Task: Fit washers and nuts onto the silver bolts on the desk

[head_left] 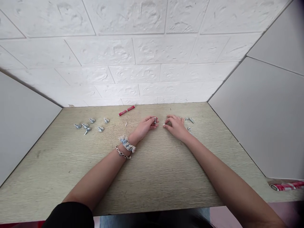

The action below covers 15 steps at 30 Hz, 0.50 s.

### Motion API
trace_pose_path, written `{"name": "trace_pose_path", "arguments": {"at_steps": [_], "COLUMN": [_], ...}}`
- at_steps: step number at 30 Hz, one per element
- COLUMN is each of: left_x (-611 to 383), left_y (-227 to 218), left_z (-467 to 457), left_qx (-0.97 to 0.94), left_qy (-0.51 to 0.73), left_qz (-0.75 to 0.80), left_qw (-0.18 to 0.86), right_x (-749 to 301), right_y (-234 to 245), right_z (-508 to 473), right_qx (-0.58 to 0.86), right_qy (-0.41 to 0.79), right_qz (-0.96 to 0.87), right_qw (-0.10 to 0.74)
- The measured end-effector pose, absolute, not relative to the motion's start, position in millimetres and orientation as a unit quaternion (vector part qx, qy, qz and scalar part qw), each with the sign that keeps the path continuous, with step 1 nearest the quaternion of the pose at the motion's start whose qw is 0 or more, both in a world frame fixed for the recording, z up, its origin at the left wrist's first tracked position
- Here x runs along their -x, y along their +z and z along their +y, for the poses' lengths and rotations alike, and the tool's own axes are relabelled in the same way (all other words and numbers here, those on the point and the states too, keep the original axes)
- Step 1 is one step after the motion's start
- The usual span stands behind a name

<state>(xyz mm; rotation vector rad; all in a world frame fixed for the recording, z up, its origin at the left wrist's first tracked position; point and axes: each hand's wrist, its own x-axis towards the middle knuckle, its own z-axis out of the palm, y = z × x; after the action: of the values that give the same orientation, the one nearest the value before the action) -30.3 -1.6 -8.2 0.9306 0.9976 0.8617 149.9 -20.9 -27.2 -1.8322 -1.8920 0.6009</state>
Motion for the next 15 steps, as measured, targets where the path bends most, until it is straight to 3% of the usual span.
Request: {"name": "trace_pose_path", "arguments": {"at_steps": [15], "left_x": [31.3], "left_y": [-10.5], "left_z": [-1.5], "left_qx": [-0.429], "left_qy": [0.385], "left_qz": [0.442], "left_qw": [0.687], "right_x": [-149.8], "right_y": [-28.1], "right_z": [-20.1], "right_qx": [0.638], "right_qy": [0.209], "right_qz": [-0.686], "right_qw": [0.279]}}
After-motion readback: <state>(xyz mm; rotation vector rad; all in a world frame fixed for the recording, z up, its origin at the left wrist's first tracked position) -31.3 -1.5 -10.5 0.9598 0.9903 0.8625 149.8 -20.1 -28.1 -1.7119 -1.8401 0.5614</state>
